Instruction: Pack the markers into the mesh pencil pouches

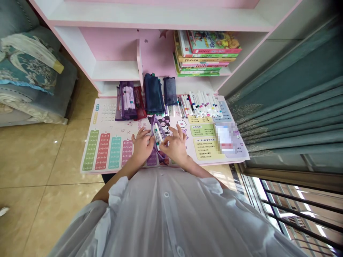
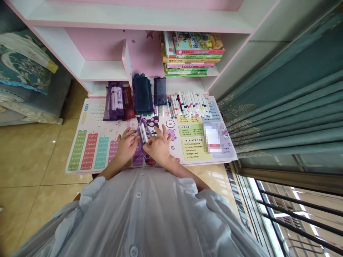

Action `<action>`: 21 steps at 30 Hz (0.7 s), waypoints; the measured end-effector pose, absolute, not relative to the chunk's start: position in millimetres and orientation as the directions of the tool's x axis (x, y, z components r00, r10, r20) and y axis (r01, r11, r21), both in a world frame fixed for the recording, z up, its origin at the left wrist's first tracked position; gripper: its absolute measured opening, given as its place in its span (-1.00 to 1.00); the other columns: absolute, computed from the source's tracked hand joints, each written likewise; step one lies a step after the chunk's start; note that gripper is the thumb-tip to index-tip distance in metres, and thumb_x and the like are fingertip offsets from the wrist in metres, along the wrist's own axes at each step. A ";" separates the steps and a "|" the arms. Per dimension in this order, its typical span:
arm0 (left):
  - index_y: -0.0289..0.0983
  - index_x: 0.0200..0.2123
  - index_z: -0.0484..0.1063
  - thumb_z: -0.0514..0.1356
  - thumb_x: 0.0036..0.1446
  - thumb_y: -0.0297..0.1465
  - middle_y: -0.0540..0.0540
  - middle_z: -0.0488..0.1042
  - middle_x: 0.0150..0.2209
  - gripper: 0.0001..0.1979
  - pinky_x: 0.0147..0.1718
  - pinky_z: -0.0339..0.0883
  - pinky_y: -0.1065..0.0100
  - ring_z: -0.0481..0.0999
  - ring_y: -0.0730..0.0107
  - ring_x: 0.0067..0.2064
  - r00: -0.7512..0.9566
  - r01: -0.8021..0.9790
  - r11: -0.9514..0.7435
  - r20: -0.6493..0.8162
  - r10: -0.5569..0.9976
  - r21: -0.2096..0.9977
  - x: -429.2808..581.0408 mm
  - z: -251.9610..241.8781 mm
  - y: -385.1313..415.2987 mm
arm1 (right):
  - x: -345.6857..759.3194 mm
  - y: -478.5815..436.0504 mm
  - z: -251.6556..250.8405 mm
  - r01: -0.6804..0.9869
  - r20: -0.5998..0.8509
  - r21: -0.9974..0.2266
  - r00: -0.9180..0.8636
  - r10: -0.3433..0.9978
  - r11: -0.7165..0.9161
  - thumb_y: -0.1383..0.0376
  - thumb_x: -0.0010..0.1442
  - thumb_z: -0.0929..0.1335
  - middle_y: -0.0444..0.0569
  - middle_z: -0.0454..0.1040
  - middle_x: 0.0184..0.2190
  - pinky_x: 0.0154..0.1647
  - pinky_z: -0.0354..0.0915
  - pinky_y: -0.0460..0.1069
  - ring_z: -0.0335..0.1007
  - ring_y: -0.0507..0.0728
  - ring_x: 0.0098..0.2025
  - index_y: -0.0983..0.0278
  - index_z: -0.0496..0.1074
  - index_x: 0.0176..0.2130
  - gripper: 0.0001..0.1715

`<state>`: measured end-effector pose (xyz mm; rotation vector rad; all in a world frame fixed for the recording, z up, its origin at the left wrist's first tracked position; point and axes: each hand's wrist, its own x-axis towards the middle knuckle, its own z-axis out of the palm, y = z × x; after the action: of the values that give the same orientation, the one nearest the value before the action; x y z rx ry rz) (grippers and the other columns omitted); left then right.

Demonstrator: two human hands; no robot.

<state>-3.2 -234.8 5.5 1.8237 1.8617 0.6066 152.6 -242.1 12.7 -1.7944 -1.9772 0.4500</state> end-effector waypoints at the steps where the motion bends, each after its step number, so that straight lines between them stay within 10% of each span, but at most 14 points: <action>1: -0.21 -0.48 0.46 0.12 0.29 -0.36 -0.12 0.53 0.15 -0.72 0.31 -0.05 -0.33 0.23 0.05 0.39 -0.018 0.795 0.027 -0.021 1.000 0.606 -3.4 4.8 -234.8 | 151.3 -241.2 12.2 0.865 0.081 -0.491 -0.077 0.994 0.107 0.32 0.02 0.40 0.12 0.35 0.29 0.29 0.02 0.46 -0.01 0.49 0.43 0.26 0.53 -0.53 -0.87; 21: -0.20 -0.47 0.50 0.13 0.25 -0.34 -0.14 0.54 0.13 -0.75 0.31 -0.04 -0.33 0.24 0.00 0.38 -0.057 0.787 0.062 -0.028 0.998 0.614 -12.7 -2.1 -232.4 | 133.6 -233.5 8.9 0.935 -0.115 -0.325 -0.191 0.975 0.145 0.25 0.14 0.40 0.23 0.33 0.29 0.29 -0.03 0.55 -0.04 0.53 0.42 0.29 0.64 -0.33 -0.79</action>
<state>-12.7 -232.4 -2.1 1.7749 1.8977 0.6236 133.6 -233.5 8.9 -1.9147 -2.2803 0.4962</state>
